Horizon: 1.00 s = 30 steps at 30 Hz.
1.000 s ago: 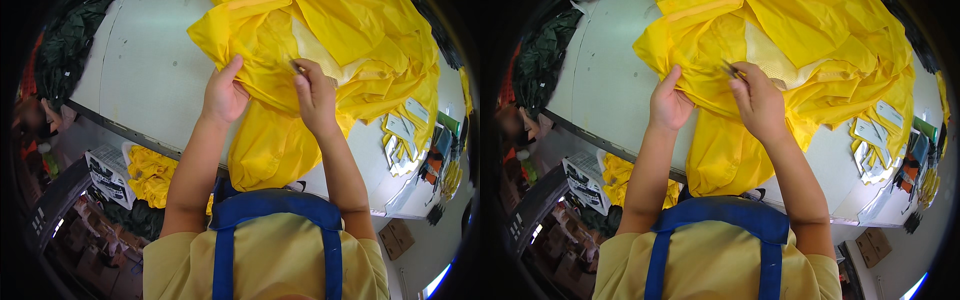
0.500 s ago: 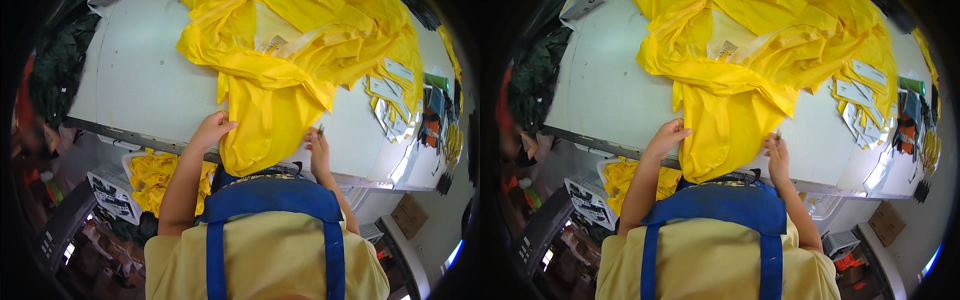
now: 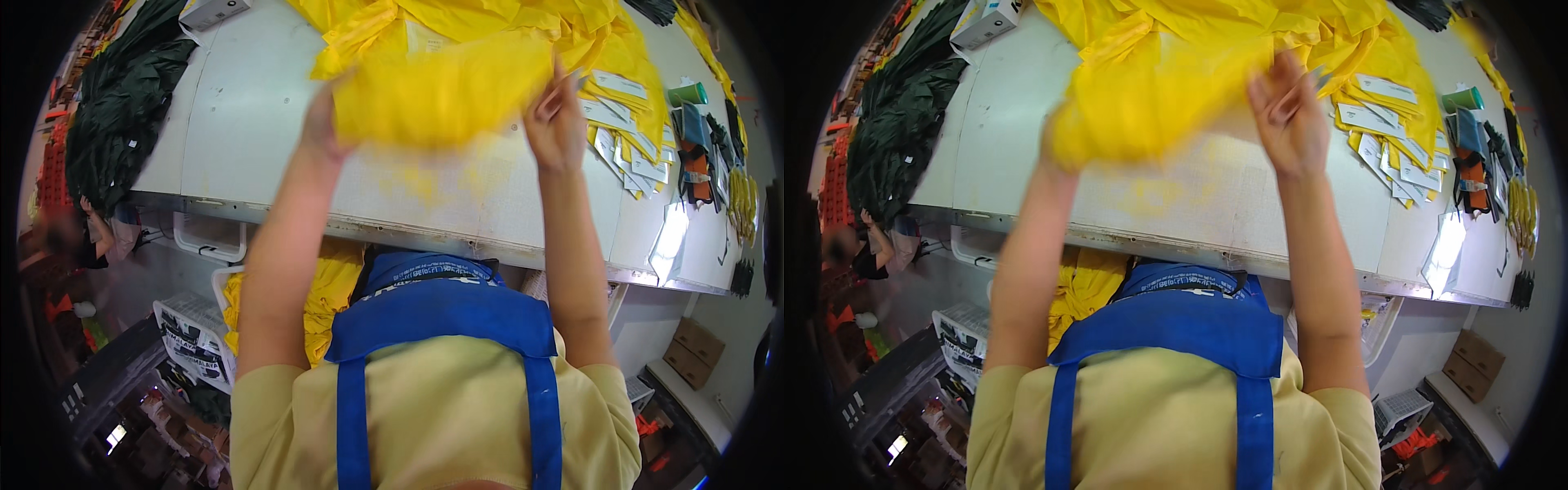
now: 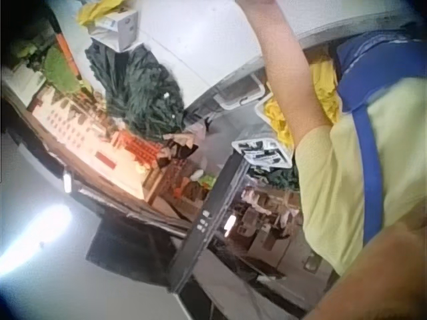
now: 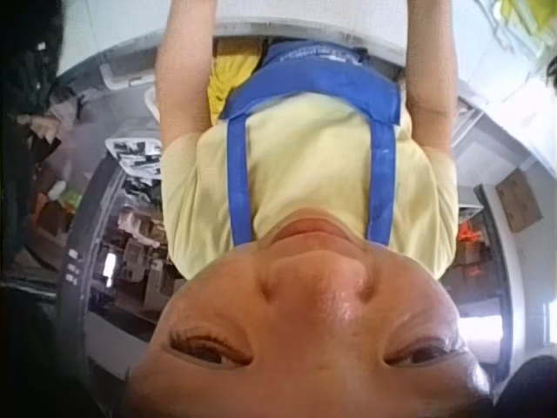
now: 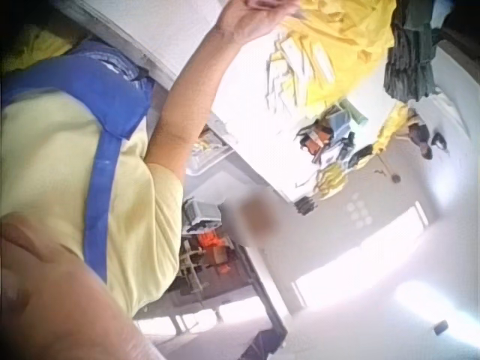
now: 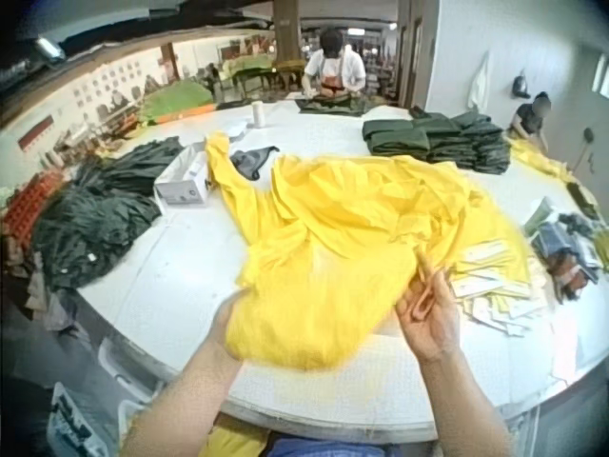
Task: The person folds a yellow raincoat on a table, trims loose threads with scissors, and places the folded garment into a plastic bag. The person repeats this process with another yellow raincoat.
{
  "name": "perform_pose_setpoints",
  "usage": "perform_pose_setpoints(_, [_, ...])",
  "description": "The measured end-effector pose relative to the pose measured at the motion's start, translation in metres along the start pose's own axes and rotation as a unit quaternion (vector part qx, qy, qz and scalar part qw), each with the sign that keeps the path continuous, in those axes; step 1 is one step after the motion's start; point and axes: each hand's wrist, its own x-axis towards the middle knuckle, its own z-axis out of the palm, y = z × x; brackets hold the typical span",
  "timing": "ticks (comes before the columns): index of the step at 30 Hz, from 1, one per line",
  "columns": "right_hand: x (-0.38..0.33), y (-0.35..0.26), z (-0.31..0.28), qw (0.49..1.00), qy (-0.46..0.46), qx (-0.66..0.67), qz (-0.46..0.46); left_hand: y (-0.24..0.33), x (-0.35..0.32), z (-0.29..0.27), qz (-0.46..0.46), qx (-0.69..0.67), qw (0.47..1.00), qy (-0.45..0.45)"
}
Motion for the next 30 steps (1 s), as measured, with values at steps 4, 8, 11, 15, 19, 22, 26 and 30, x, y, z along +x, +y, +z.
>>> perform_pose_setpoints(4, [0.002, 0.006, 0.031, 0.909, 0.04, -0.394, -0.13, 0.049, 0.067, 0.102, 0.075, 0.172, 0.972, -0.139])
perform_pose_setpoints(8, [-0.023, 0.096, -0.04, 0.657, -0.114, -0.745, 0.018, 0.039, 0.091, 0.18, 0.196, 0.193, 0.961, 0.033])
perform_pose_setpoints(11, [0.002, 0.132, -0.073, 0.459, -0.149, -0.867, 0.122, 0.037, 0.115, 0.191, 0.193, 0.203, 0.96, -0.011])
perform_pose_setpoints(15, [0.03, 0.121, -0.121, 0.388, -0.133, -0.907, 0.095, 0.049, 0.112, 0.2, 0.199, 0.218, 0.953, -0.072])
perform_pose_setpoints(19, [-0.028, -0.031, -0.056, 0.353, -0.14, -0.922, 0.073, 0.063, 0.087, 0.157, 0.171, 0.193, 0.965, -0.049])
perform_pose_setpoints(22, [-0.05, -0.165, 0.018, 0.335, 0.117, -0.929, 0.104, 0.053, 0.031, 0.102, 0.112, 0.138, 0.971, -0.16])
perform_pose_setpoints(26, [-0.105, -0.297, -0.003, -0.158, 0.165, -0.973, 0.017, -0.035, -0.033, 0.054, 0.016, 0.074, 0.982, 0.173])
perform_pose_setpoints(30, [-0.144, -0.211, -0.074, 0.221, 0.28, -0.932, 0.056, -0.107, -0.086, -0.034, -0.093, 0.041, 0.931, 0.351])
